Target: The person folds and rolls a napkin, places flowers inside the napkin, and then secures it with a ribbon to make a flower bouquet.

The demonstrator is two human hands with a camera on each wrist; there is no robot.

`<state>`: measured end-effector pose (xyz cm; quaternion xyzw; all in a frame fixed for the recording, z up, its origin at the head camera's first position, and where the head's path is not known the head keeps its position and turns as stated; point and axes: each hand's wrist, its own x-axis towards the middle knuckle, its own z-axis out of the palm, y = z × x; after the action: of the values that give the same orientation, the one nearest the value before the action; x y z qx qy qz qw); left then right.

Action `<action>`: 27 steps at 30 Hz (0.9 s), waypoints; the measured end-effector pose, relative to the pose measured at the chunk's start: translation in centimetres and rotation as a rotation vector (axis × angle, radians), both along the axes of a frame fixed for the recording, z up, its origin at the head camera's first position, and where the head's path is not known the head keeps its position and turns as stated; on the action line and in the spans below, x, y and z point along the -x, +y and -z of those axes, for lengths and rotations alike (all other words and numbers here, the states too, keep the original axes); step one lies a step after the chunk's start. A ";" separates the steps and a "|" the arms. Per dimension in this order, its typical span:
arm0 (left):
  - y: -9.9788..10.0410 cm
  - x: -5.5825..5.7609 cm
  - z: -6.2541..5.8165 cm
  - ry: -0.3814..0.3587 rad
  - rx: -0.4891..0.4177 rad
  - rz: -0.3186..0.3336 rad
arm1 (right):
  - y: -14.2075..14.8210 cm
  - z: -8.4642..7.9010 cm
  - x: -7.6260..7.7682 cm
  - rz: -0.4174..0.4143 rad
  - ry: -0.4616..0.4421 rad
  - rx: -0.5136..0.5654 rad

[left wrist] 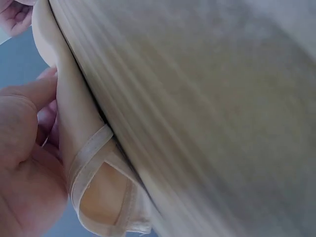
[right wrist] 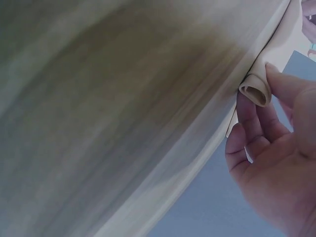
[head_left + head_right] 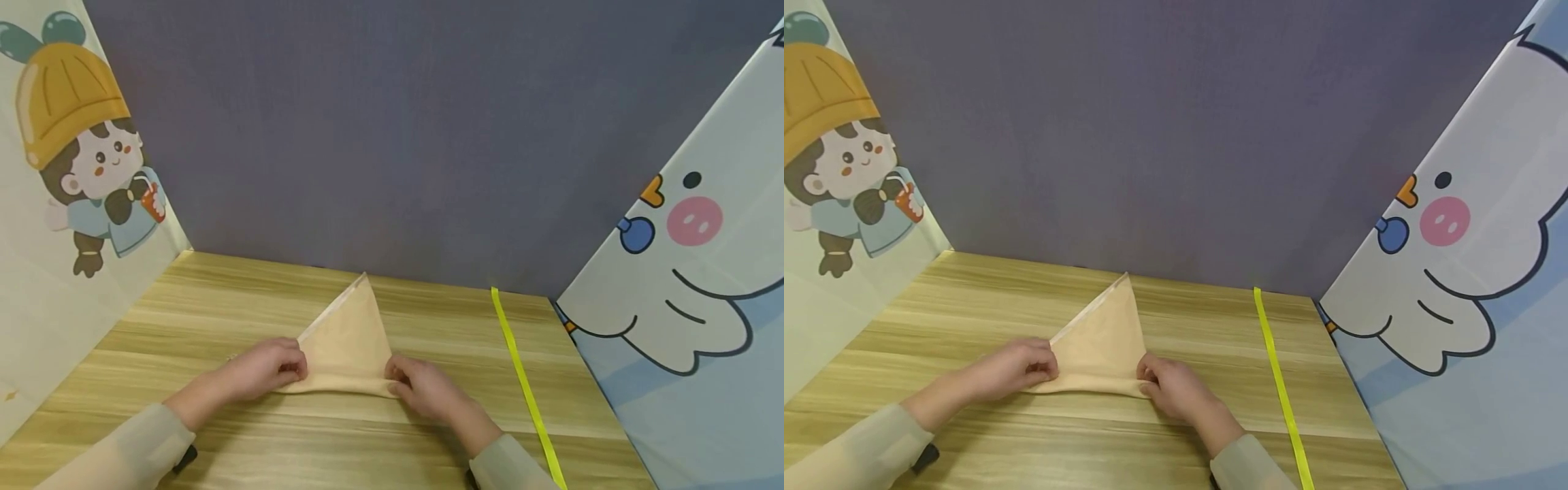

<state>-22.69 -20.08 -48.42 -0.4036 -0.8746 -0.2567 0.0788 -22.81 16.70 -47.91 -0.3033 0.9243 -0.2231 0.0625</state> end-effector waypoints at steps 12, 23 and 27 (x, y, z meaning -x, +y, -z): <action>-1.0 -0.3 -1.9 -0.041 0.070 0.150 | -0.3 -0.8 -0.1 -0.018 0.024 0.040; -0.5 -0.2 -2.3 -0.227 0.120 0.079 | 0.1 -0.2 0.0 0.030 -0.123 0.124; 0.0 -0.3 -2.5 -0.262 0.139 0.063 | 0.3 0.0 -0.4 0.026 -0.090 0.119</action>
<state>-22.38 -20.05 -45.89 -0.3982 -0.8801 -0.2484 -0.0724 -22.42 16.96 -47.95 -0.2841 0.9095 -0.2917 0.0832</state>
